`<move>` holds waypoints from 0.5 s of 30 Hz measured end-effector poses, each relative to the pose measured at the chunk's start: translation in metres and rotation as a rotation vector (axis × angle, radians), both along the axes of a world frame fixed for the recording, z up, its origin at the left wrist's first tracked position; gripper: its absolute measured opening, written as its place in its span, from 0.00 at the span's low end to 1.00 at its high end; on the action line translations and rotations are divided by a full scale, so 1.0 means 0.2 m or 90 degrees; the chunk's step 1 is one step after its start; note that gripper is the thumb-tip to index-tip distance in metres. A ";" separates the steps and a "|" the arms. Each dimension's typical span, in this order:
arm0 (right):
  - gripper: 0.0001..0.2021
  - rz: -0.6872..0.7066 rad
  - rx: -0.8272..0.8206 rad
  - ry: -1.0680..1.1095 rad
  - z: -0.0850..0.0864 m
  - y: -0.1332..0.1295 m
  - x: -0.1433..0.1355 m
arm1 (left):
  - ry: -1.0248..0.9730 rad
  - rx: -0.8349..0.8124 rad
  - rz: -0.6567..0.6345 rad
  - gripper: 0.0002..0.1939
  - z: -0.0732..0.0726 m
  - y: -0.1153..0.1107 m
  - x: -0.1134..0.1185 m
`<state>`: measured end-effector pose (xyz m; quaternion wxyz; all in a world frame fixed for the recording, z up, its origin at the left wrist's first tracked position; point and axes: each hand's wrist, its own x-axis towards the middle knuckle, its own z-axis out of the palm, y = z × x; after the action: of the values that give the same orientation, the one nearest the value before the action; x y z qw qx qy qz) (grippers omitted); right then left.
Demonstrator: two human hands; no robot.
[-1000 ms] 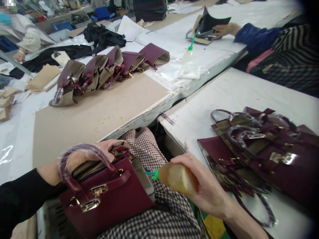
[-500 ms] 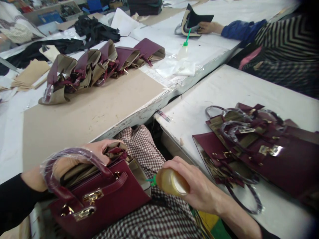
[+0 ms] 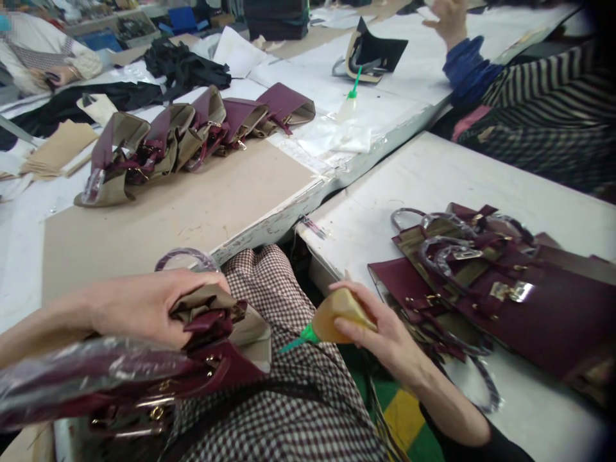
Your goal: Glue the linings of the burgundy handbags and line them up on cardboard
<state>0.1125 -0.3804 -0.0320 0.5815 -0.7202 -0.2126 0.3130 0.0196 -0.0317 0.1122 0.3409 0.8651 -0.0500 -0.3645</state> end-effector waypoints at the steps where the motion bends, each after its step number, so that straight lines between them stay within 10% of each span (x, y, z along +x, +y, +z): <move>1: 0.21 -0.047 0.016 0.024 -0.01 -0.01 0.00 | -0.006 0.046 -0.010 0.18 0.04 -0.01 -0.02; 7: 0.23 -0.215 0.017 -0.009 -0.09 -0.02 -0.02 | -0.008 0.121 -0.032 0.17 -0.06 -0.07 -0.17; 15: 0.21 -0.112 -0.013 -0.263 -0.12 0.20 0.02 | -0.016 0.055 -0.018 0.25 -0.17 -0.12 -0.25</move>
<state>0.1161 -0.3411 -0.0564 0.5431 -0.7908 -0.2602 0.1095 -0.0308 -0.0561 0.0789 0.2972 0.8827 -0.0505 -0.3605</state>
